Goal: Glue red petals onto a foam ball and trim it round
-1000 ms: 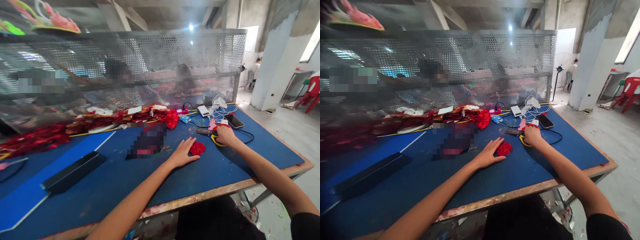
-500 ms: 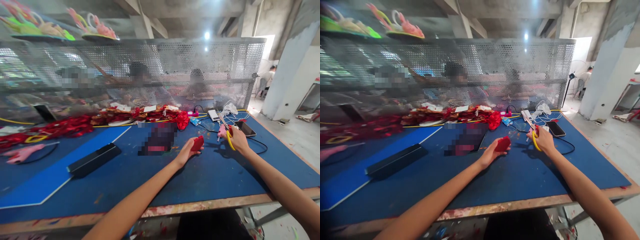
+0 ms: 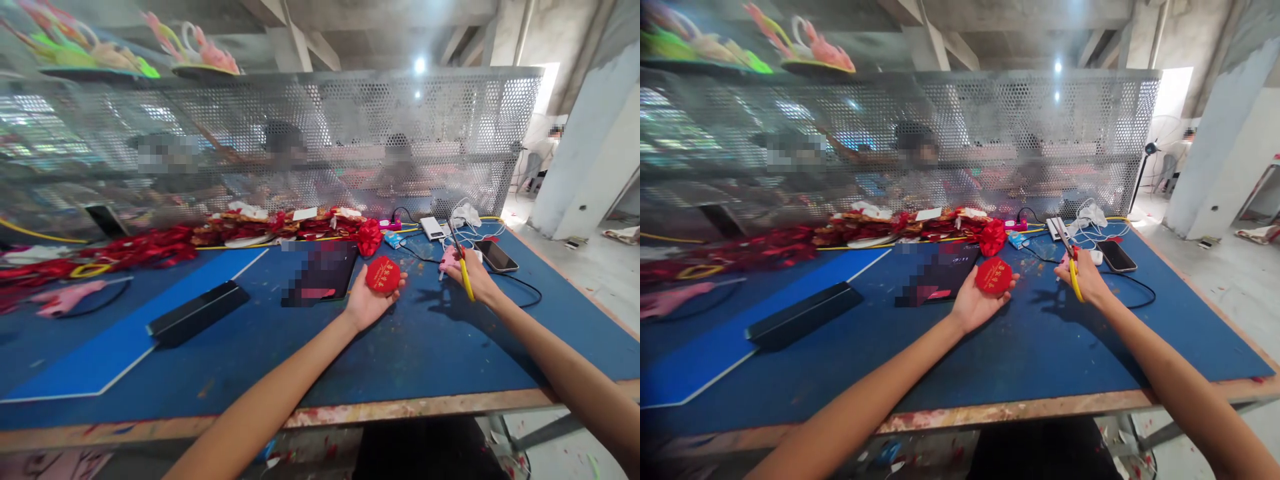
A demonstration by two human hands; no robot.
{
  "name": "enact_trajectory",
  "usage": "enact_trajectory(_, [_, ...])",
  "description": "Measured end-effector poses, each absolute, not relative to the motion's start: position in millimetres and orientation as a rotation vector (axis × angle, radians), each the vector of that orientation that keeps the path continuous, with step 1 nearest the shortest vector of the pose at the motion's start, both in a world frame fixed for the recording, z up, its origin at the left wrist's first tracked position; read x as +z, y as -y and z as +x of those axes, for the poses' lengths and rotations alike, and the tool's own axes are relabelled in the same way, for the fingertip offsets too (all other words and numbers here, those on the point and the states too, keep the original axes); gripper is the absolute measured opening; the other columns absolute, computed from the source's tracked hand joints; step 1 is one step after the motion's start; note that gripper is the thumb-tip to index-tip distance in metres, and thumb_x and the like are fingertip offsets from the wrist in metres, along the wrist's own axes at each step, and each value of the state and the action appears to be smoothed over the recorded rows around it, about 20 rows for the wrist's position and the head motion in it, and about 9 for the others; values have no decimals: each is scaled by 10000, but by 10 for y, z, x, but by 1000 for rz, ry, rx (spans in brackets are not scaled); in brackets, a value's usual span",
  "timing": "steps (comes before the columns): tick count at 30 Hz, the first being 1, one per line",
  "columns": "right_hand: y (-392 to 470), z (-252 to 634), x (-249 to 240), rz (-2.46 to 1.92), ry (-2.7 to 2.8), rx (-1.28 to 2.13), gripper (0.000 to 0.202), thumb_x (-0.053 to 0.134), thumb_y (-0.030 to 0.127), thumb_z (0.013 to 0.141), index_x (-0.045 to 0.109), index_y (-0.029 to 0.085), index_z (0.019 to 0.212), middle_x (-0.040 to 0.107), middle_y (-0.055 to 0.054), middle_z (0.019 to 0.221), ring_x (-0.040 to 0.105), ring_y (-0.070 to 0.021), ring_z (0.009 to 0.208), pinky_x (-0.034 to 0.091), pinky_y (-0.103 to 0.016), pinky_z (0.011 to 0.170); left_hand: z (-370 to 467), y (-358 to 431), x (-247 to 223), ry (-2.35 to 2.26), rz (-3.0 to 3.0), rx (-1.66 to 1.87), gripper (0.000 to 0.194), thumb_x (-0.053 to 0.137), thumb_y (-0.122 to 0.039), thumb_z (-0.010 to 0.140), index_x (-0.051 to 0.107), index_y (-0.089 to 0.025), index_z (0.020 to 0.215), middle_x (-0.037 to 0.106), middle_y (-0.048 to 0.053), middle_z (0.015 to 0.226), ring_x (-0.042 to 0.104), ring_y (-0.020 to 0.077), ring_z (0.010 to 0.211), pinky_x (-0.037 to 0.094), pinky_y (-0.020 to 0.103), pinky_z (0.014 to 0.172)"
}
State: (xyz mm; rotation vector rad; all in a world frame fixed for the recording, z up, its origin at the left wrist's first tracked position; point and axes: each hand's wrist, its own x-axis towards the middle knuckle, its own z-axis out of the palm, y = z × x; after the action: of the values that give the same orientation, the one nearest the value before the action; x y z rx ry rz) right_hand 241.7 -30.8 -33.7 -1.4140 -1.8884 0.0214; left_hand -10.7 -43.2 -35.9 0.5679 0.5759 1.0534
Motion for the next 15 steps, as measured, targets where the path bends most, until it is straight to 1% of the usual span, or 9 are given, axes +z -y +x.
enact_trajectory(2, [324, 2424, -331, -1453, 1871, -15, 394, 427, 553, 820, 559, 181, 833, 597, -68, 781, 553, -215, 711, 405, -303, 617, -106, 436, -353, -571, 552, 1048, 627, 232, -526, 921, 582, -45, 1120, 665, 221, 1015, 641, 200, 753, 489, 271, 586])
enact_trajectory(5, [366, 2436, -308, -1502, 1901, -51, 451, 329, 537, 872, 539, 201, 658, 536, -27, 574, 510, -177, 542, 353, -278, 538, -102, 441, -350, -565, 541, 1032, 644, 228, -560, 910, 609, -63, 1063, 674, 217, 982, 625, 193, 701, 465, 263, 544])
enact_trajectory(8, [399, 2429, -301, -1521, 1966, -108, 482, 334, 540, 876, 518, 208, 578, 509, -24, 515, 491, -166, 490, 327, -276, 518, -104, 445, -338, -571, 563, 1035, 655, 204, -575, 906, 635, -88, 981, 687, 198, 923, 610, 181, 648, 441, 256, 515])
enact_trajectory(10, [404, 2410, -312, -1510, 2023, -170, 453, 402, 564, 839, 526, 204, 595, 547, -49, 565, 516, -186, 525, 335, -287, 528, -114, 444, -318, -581, 589, 1054, 647, 183, -555, 916, 639, -98, 949, 694, 180, 881, 611, 178, 630, 437, 256, 514])
enact_trajectory(11, [404, 2396, -319, -1493, 2055, -204, 432, 444, 577, 811, 541, 197, 630, 579, -71, 626, 541, -204, 573, 352, -294, 548, -121, 443, -306, -583, 604, 1065, 636, 181, -540, 921, 639, -100, 941, 696, 170, 859, 614, 178, 626, 434, 256, 512])
enact_trajectory(13, [400, 2360, -338, -1437, 2119, -268, 422, 520, 595, 752, 574, 176, 752, 624, -122, 807, 584, -247, 723, 399, -310, 623, -138, 438, -280, -583, 637, 1087, 612, 187, -513, 928, 638, -100, 924, 697, 156, 812, 617, 181, 616, 420, 251, 496])
enact_trajectory(15, [401, 2320, -358, -1388, 2161, -323, 462, 567, 595, 715, 576, 157, 860, 616, -153, 935, 586, -271, 846, 422, -321, 707, -155, 430, -260, -581, 677, 1109, 591, 192, -492, 932, 634, -101, 910, 694, 146, 776, 619, 187, 607, 403, 246, 477])
